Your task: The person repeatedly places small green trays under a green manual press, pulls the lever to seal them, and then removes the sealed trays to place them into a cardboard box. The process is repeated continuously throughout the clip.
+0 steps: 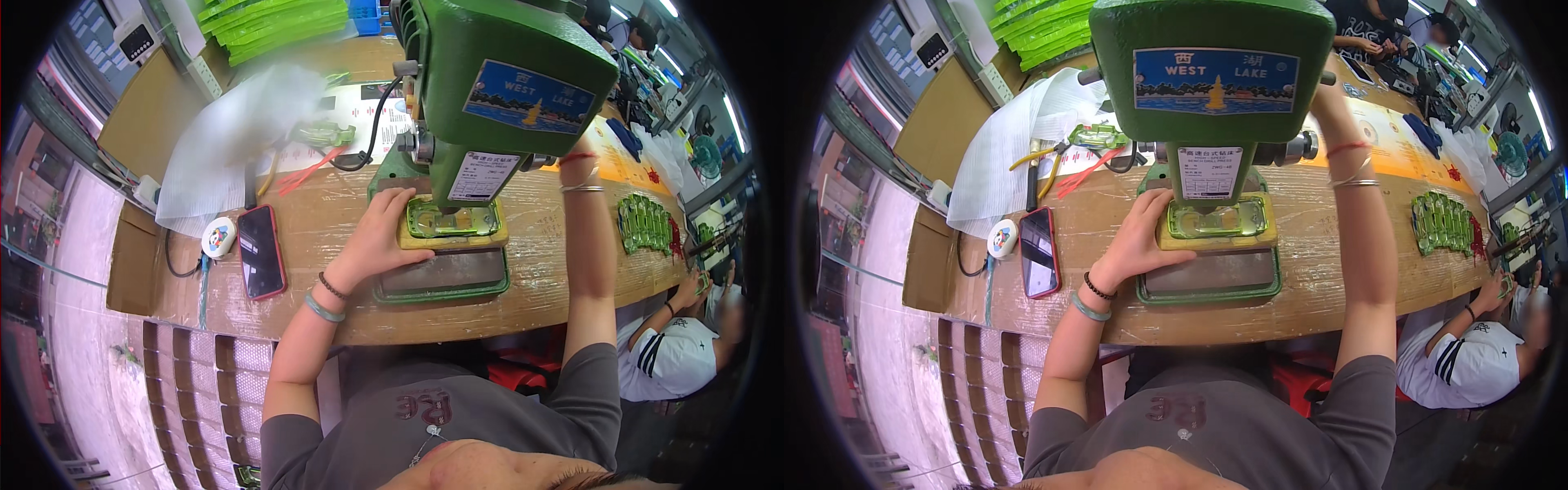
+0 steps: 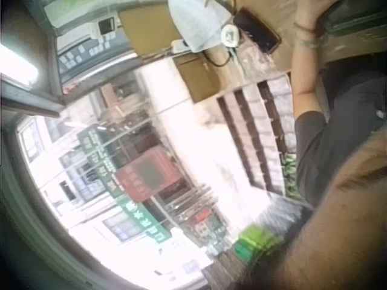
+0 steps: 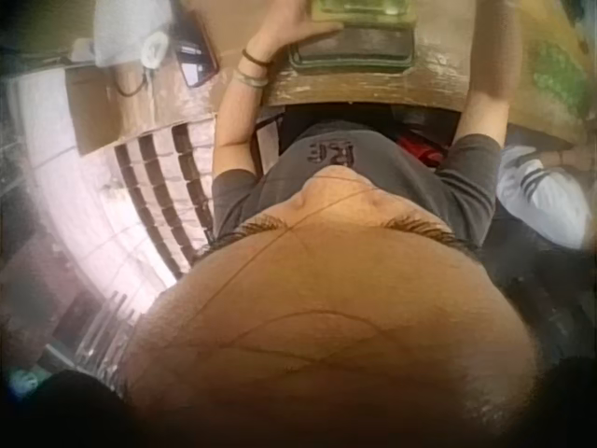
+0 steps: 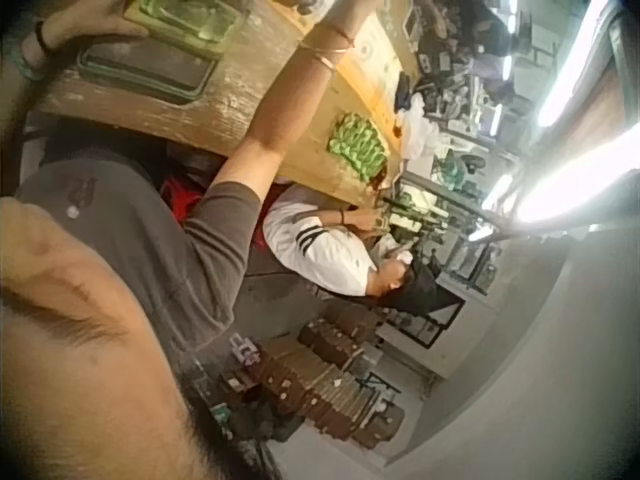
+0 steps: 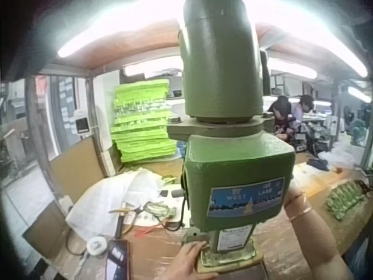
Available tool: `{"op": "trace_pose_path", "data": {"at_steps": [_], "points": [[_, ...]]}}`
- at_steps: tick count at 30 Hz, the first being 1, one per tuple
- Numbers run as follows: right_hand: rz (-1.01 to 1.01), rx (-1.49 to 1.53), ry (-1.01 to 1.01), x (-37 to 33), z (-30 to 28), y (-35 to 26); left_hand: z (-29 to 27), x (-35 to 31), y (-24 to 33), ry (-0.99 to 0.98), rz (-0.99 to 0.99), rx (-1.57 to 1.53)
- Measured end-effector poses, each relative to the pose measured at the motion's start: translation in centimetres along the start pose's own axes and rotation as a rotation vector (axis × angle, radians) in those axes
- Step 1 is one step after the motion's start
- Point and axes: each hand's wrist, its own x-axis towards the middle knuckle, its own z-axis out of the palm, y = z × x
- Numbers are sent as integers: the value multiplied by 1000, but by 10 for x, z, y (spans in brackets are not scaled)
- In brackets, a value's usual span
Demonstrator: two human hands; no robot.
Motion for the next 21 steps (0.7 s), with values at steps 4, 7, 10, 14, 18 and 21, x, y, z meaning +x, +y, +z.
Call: {"op": "trace_pose_path", "data": {"at_steps": [4,7,10,14,18,21], "points": [[-230,-95,264,0,-38,-129,-1,-1,1,30,15,-1],[-270,76,284,-55,-38,-167,1,0,1,44,29,-4],[-272,117,299,-78,-37,-173,1,1,1,49,32,-9],[-269,94,325,-90,-34,-174,1,0,0,43,32,-10],[-315,72,396,-108,-26,-174,1,2,-1,39,36,-18],[-453,28,484,-146,-12,-153,0,-3,-2,60,28,10]]}}
